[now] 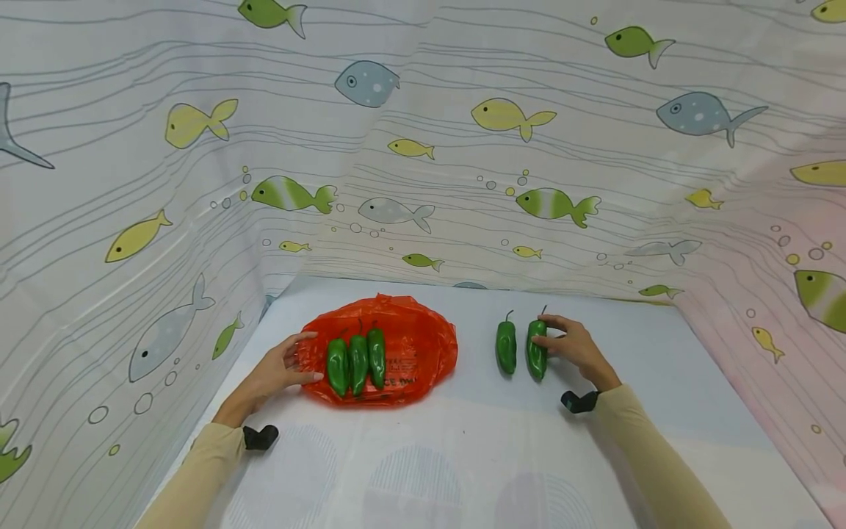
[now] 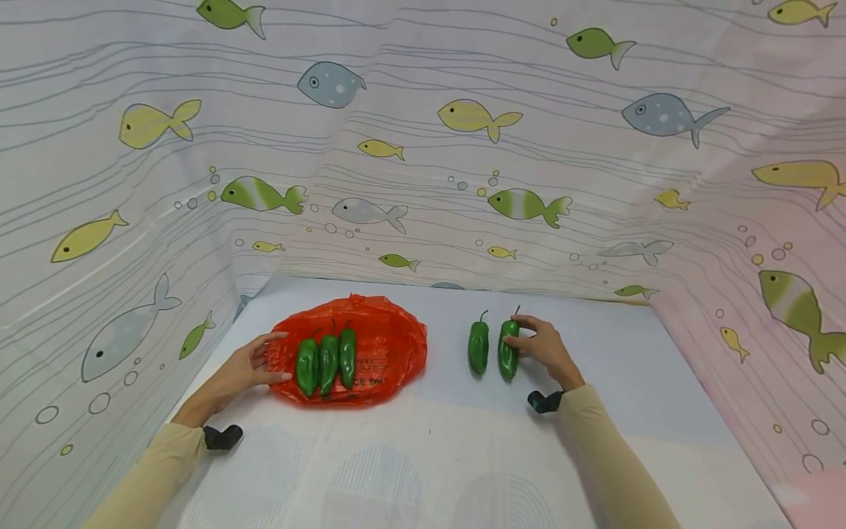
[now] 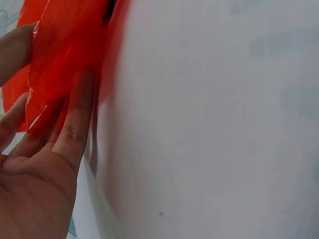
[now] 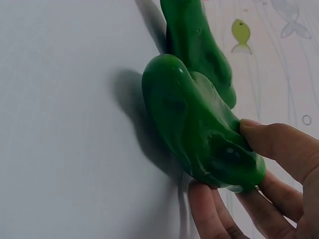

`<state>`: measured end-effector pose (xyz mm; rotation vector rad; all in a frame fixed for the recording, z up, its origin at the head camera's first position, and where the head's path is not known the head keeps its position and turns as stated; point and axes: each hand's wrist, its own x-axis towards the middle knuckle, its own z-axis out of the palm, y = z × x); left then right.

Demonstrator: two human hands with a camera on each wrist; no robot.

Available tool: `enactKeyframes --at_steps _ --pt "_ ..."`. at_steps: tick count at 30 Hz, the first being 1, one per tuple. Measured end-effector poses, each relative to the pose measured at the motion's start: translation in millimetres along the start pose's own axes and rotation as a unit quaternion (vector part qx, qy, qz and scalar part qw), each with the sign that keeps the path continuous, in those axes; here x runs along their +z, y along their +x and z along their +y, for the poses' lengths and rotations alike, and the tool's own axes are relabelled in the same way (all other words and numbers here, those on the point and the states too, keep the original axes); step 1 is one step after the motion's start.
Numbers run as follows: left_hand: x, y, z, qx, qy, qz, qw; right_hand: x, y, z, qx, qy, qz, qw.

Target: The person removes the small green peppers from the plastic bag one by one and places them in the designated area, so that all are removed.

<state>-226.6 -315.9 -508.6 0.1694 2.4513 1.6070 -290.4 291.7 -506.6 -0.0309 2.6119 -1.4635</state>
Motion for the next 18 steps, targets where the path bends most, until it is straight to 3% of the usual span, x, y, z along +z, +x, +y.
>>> enactKeyframes --at_steps 18 --pt "-0.6 0.7 0.5 -0.005 -0.002 0.000 1.0000 6.6 7.2 -0.9 0.010 -0.003 -0.005 0.9999"
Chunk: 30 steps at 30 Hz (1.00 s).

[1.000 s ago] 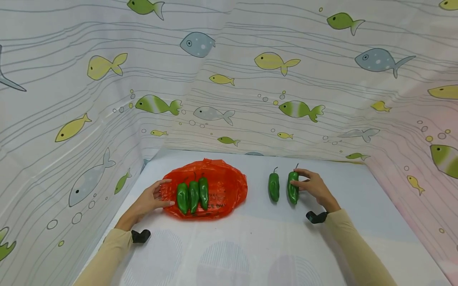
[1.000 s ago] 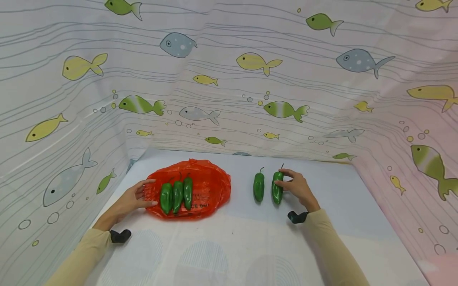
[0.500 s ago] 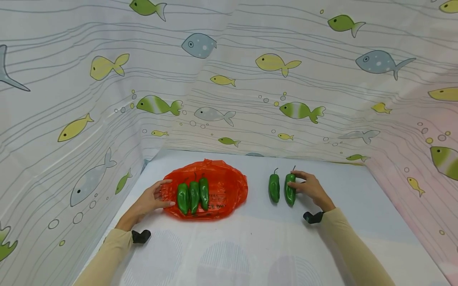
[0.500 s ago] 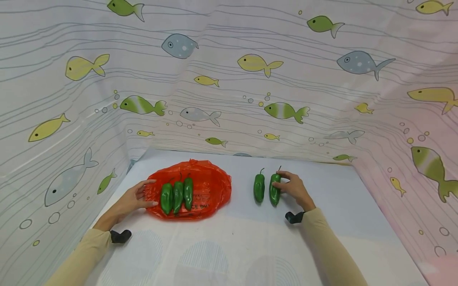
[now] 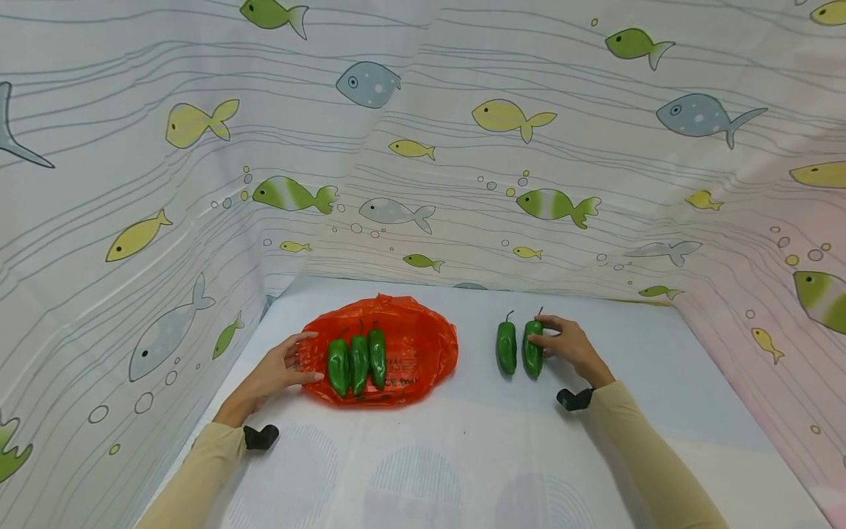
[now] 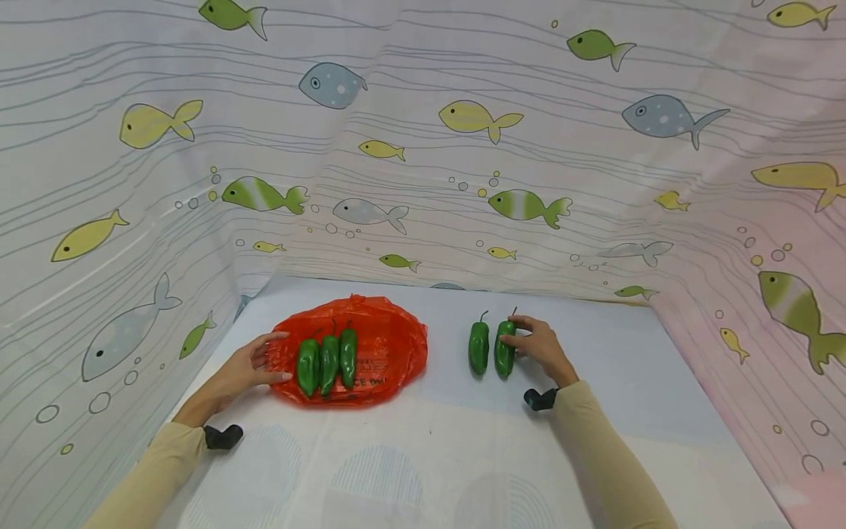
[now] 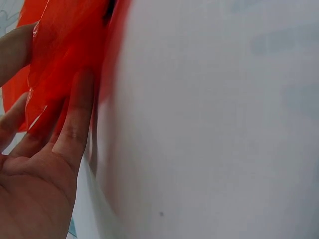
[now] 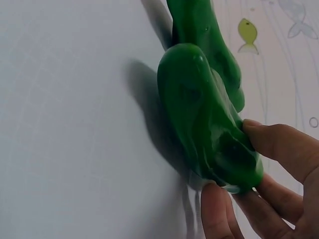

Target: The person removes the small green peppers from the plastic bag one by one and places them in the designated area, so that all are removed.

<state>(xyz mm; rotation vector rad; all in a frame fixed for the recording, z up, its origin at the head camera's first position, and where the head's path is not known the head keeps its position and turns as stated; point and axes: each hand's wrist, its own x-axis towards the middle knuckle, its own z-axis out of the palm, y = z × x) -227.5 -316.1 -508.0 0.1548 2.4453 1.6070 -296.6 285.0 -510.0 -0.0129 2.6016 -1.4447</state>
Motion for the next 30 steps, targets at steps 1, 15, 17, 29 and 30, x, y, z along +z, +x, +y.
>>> enactKeyframes --at_steps 1,15,17,29,30 --pt "0.0 0.0 -0.1 0.001 0.000 0.000 1.0000 0.1 0.3 0.2 0.000 0.000 -0.001 1.0000" --pt "-0.7 1.0 -2.0 0.008 0.000 -0.004 1.0000 0.7 -0.7 1.4 -0.007 0.002 -0.008 0.9999" --pt "-0.3 1.3 -2.3 0.010 0.000 -0.005 0.9999 -0.4 -2.4 -0.5 -0.010 -0.016 0.000 0.9998" --pt "-0.7 0.8 0.8 -0.001 -0.005 -0.005 1.0000 -6.7 -13.3 -28.4 -0.054 -0.100 0.049 0.9923" --pt "-0.7 0.6 0.8 -0.002 -0.005 -0.005 1.0000 -6.3 -13.8 -30.1 -0.053 -0.101 0.049 0.9923"
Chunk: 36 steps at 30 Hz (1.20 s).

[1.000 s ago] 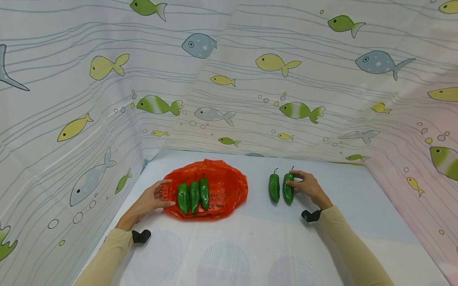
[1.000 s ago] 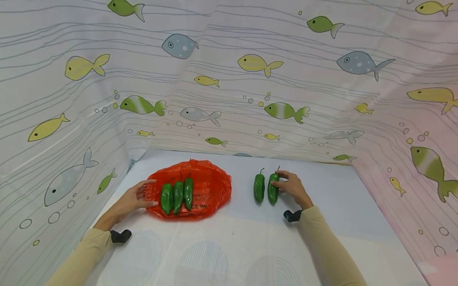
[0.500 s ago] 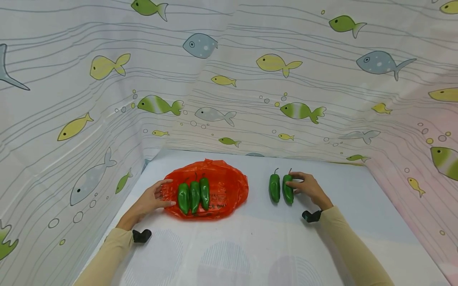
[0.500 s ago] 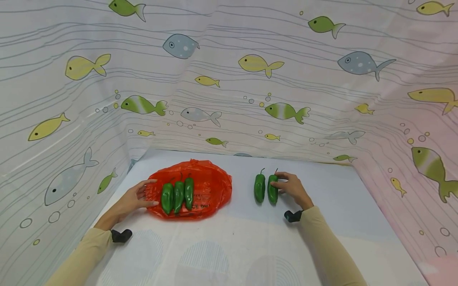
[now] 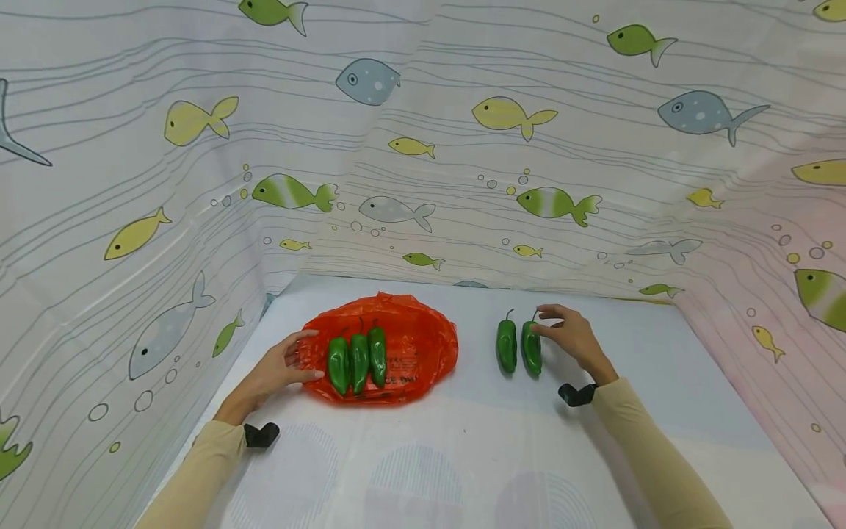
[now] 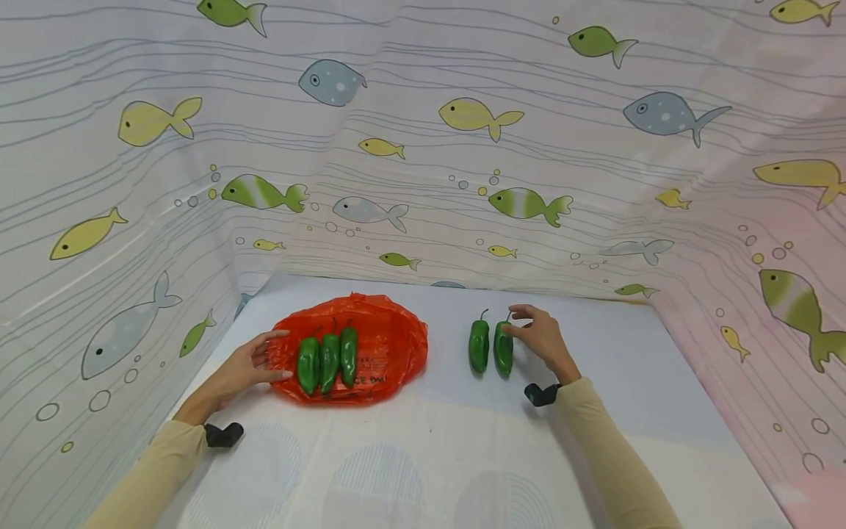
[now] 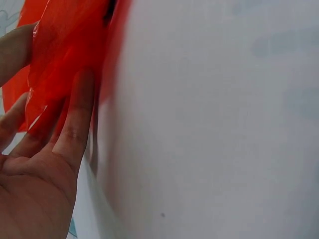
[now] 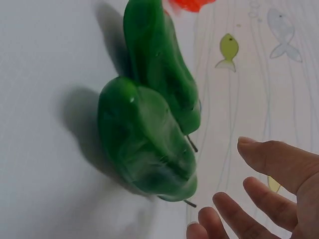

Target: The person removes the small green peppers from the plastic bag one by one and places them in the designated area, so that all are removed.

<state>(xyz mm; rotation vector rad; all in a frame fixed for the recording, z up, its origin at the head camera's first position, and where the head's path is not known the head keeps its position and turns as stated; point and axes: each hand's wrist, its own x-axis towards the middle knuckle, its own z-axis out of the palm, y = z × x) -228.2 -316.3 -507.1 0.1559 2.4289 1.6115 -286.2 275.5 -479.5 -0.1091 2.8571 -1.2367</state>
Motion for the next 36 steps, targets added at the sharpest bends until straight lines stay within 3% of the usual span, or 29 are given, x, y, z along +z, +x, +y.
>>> enactKeyframes --at_steps 14,36 --pt "-0.1 -0.5 3.5 -0.007 0.009 0.002 0.9999 2.2 -4.1 -26.5 -0.019 0.019 0.011 0.9996" --pt "0.9 -1.5 0.5 0.005 0.014 0.004 0.9999 27.6 -8.7 -81.0 -0.085 0.055 -0.028 0.9945"
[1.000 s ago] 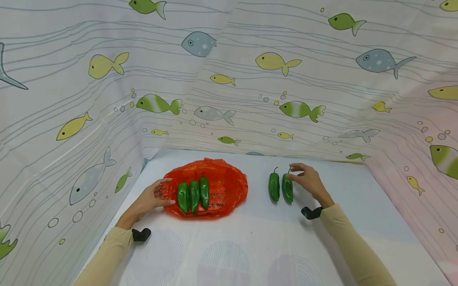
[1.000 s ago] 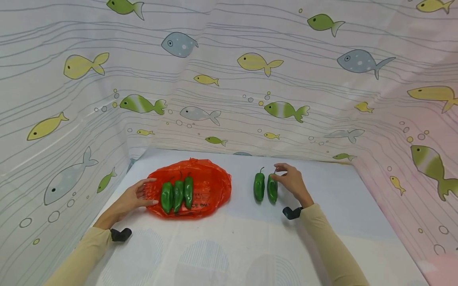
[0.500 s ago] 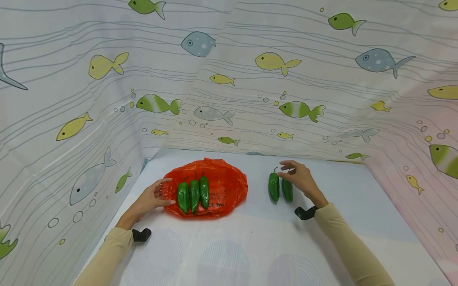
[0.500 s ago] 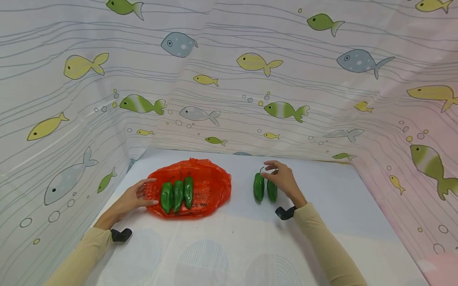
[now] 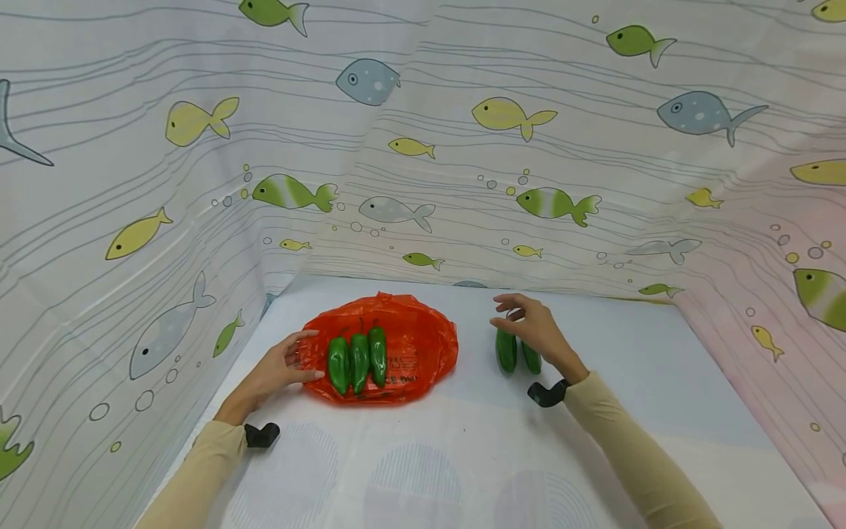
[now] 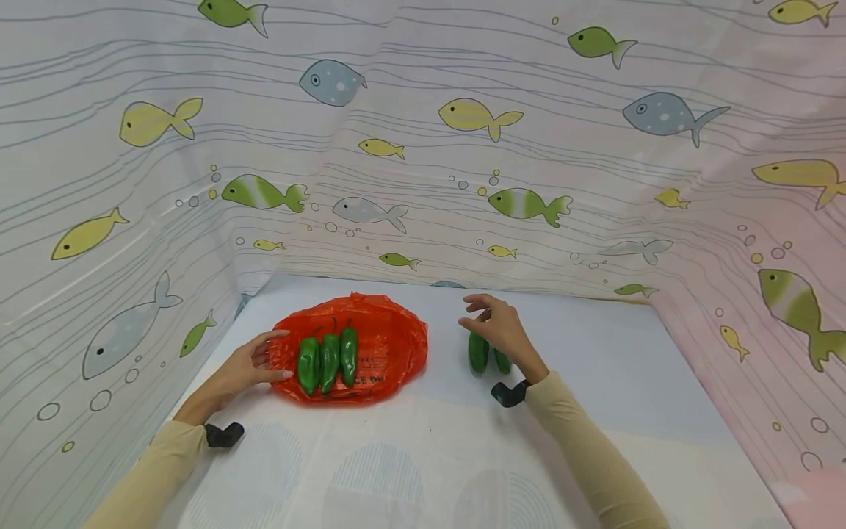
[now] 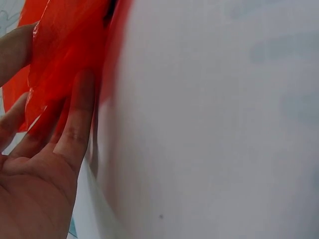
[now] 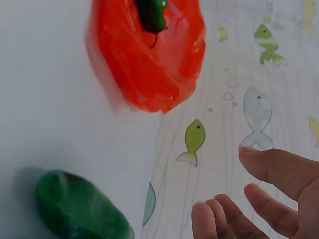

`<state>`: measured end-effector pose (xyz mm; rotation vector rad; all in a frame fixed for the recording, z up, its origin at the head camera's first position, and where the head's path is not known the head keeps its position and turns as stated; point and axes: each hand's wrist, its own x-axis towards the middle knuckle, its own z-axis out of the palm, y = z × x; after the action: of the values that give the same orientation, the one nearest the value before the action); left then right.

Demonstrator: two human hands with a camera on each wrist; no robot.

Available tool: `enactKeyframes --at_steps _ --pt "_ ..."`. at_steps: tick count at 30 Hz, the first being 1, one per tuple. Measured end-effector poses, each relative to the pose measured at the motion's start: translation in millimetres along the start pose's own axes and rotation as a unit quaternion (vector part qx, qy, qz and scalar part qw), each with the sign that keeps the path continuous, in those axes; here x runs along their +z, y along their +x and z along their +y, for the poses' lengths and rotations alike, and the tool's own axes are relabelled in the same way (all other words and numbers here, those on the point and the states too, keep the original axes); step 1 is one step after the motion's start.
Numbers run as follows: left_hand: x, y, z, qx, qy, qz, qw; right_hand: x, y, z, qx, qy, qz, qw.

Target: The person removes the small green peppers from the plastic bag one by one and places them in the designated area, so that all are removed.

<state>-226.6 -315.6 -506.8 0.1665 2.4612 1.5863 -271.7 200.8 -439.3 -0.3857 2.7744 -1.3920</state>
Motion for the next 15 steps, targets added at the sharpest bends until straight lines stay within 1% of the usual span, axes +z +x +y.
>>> enactKeyframes --at_steps 7,15 --pt "0.4 -1.0 -1.4 0.011 -0.006 -0.001 0.9999 13.5 4.7 -16.0 -0.005 0.012 -0.007 0.9999" --pt "0.9 -0.9 -1.0 0.010 -0.007 -0.002 0.9999 31.5 10.3 -31.2 -0.031 0.021 -0.021 0.9991"
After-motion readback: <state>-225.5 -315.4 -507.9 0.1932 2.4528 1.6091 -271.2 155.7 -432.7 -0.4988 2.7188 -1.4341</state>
